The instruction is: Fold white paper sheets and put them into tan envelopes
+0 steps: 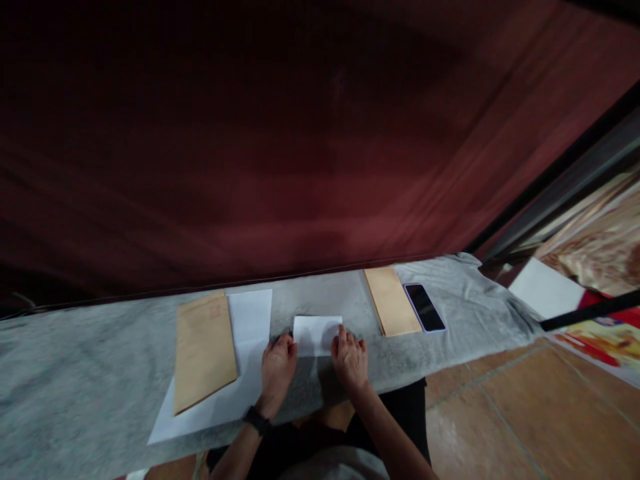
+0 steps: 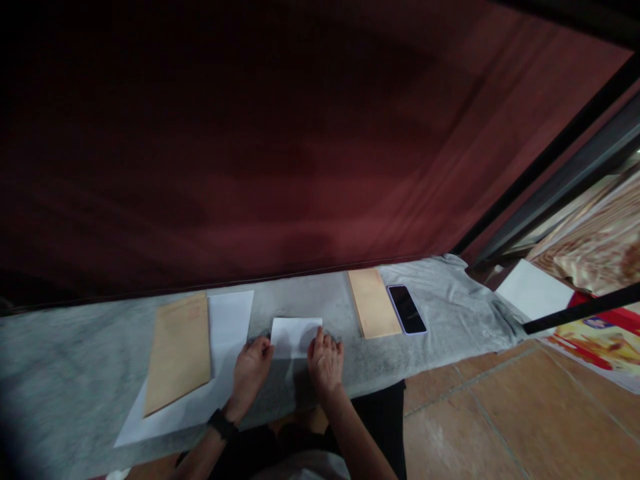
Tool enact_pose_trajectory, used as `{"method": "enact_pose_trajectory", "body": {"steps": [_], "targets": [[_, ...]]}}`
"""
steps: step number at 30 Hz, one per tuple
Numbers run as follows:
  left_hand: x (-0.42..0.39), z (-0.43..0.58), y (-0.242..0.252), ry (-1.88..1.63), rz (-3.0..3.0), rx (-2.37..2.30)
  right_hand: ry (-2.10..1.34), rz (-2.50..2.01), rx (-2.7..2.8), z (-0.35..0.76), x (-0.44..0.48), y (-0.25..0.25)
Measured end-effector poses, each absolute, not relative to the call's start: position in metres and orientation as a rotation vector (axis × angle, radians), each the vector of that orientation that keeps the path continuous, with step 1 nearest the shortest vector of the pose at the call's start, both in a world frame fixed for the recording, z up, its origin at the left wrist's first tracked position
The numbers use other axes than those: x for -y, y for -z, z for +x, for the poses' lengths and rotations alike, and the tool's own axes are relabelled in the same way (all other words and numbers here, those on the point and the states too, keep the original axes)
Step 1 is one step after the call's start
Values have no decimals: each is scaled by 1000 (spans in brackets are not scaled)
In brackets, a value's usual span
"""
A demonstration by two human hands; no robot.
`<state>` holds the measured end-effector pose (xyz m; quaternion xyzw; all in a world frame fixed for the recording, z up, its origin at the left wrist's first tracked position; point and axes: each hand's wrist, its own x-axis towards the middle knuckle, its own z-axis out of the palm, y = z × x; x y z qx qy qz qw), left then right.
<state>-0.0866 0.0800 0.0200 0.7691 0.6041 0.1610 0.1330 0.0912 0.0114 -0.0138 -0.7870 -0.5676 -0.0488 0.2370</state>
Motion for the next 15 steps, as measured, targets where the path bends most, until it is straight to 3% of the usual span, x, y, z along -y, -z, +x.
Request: {"method": "enact_pose_trajectory", "body": {"steps": [6,15], "targets": [[-81,-83,-32,-330,2237,-1791,63,-2151,1543,90,-12,19],[-81,-78,-43,-158,2207,-1846,407,-2192,1571,87,-10,20]]}}
